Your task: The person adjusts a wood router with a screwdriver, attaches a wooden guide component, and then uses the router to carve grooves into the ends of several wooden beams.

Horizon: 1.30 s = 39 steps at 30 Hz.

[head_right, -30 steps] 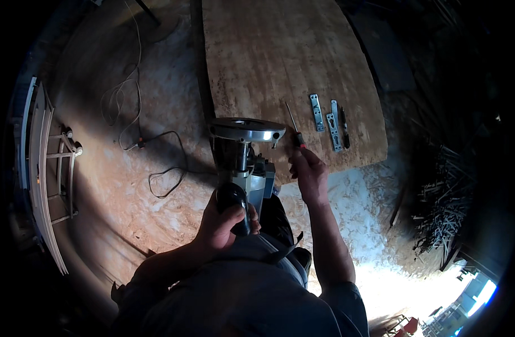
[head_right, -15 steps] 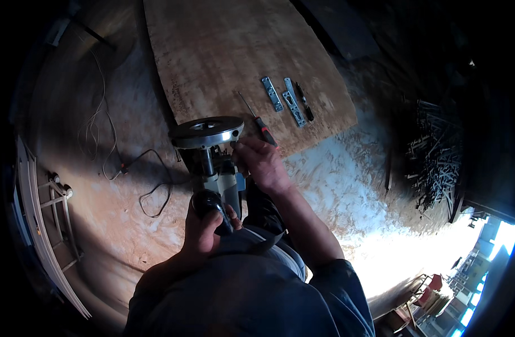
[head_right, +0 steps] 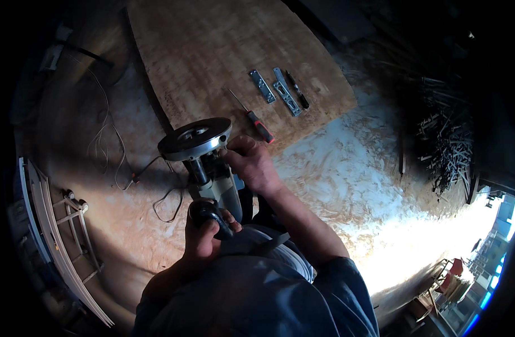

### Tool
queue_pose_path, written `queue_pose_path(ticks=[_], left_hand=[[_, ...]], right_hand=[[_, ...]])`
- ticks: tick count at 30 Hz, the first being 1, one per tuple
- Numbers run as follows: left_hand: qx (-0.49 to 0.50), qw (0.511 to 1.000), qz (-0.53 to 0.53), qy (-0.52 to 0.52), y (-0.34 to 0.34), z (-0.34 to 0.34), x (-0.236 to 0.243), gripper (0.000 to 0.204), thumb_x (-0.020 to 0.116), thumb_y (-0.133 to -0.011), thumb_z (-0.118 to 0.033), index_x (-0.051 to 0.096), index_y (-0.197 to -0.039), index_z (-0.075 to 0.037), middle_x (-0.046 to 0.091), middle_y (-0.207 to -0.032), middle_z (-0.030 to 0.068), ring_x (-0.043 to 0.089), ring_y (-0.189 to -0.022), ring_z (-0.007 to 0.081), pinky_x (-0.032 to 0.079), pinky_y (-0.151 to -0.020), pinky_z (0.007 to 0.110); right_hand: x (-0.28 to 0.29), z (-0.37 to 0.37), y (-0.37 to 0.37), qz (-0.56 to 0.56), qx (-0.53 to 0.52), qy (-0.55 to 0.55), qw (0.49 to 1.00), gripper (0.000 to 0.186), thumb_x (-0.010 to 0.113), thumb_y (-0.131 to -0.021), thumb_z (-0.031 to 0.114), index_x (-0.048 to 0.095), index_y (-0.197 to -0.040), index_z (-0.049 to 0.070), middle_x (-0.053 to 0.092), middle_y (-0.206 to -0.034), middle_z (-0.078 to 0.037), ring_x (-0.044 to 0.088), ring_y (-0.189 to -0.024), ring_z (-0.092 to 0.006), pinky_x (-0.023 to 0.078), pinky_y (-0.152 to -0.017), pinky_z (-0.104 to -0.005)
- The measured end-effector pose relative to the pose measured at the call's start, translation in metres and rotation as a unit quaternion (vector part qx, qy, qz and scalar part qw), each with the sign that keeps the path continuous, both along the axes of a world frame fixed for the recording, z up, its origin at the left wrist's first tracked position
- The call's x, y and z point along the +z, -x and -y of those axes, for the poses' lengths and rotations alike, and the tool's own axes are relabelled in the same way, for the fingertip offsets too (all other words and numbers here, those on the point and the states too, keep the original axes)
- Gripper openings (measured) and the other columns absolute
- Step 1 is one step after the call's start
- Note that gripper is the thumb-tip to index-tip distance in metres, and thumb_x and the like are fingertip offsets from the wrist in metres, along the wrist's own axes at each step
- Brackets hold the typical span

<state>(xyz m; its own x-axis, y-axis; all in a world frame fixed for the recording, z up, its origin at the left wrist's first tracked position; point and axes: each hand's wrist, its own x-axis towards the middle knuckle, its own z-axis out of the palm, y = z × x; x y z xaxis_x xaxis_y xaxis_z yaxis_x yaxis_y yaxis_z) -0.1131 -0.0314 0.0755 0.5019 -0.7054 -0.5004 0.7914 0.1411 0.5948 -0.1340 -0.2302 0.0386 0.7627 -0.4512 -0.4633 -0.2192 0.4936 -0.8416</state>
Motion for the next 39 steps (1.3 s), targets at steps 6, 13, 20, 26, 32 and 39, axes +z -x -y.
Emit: queue_pose_path(ticks=[6, 13, 20, 26, 32, 39], left_hand=[[0.010, 1.000, 0.009, -0.007, 0.004, -0.001, 0.001, 0.044, 0.062, -0.085, -0.001, 0.044, -0.125, -0.006, 0.058, -0.109, 0.0149, 0.061, -0.099, 0.0246, 0.053, -0.090, 0.041], [0.006, 0.992, -0.090, 0.093, -0.013, -0.003, 0.000, 0.050, 0.062, -0.093, -0.018, 0.041, -0.137, -0.006, 0.052, -0.127, 0.0095, 0.052, -0.118, 0.0208, 0.044, -0.102, 0.038], [-0.181, 0.979, 0.082, -0.035, -0.040, -0.001, 0.018, 0.050, 0.061, -0.097, -0.024, 0.043, -0.138, -0.002, 0.055, -0.123, 0.0087, 0.050, -0.115, 0.0142, 0.041, -0.100, 0.030], [-0.041, 0.958, 0.232, -0.164, -0.060, -0.024, 0.012, 0.027, 0.064, -0.093, -0.007, 0.055, -0.118, -0.001, 0.064, -0.091, 0.0024, 0.061, -0.080, 0.0099, 0.053, -0.069, 0.026], [0.113, 0.951, 0.229, -0.174, -0.092, -0.023, -0.005, 0.018, 0.067, -0.091, -0.008, 0.057, -0.105, -0.004, 0.062, -0.083, 0.0031, 0.060, -0.070, 0.0101, 0.049, -0.060, 0.023], [0.105, 0.955, 0.189, -0.202, -0.099, -0.006, -0.009, 0.012, 0.065, -0.091, -0.013, 0.061, -0.095, -0.003, 0.062, -0.072, 0.0029, 0.058, -0.062, 0.0101, 0.043, -0.055, 0.023]], right_hand=[[0.042, -0.038, 0.047, 0.034, 0.084, 0.211, 0.973, 0.051, 0.067, -0.091, 0.034, 0.051, -0.125, -0.001, 0.060, -0.104, -0.016, 0.061, -0.094, -0.0259, 0.051, -0.081, -0.0359], [0.057, -0.070, 0.054, 0.018, 0.183, 0.448, 0.875, 0.083, 0.075, -0.080, 0.040, 0.037, -0.137, -0.005, 0.048, -0.121, -0.023, 0.053, -0.108, -0.0403, 0.050, -0.089, -0.0444], [0.063, -0.070, 0.050, -0.065, 0.197, 0.467, 0.860, 0.084, 0.081, -0.074, 0.031, 0.036, -0.135, -0.004, 0.060, -0.107, -0.023, 0.065, -0.091, -0.0389, 0.056, -0.075, -0.0441], [0.064, -0.072, 0.044, -0.071, 0.203, 0.394, 0.894, 0.084, 0.084, -0.073, 0.031, 0.035, -0.138, 0.008, 0.064, -0.108, -0.024, 0.067, -0.099, -0.0401, 0.057, -0.078, -0.0445], [0.066, -0.080, 0.036, -0.083, 0.218, 0.362, 0.903, 0.082, 0.085, -0.073, 0.029, 0.036, -0.136, 0.008, 0.064, -0.109, -0.023, 0.066, -0.101, -0.0391, 0.057, -0.081, -0.0446], [0.064, -0.079, 0.037, -0.080, 0.216, 0.384, 0.894, 0.083, 0.085, -0.072, 0.028, 0.035, -0.135, 0.006, 0.065, -0.106, -0.023, 0.068, -0.098, -0.0380, 0.058, -0.080, -0.0434]])
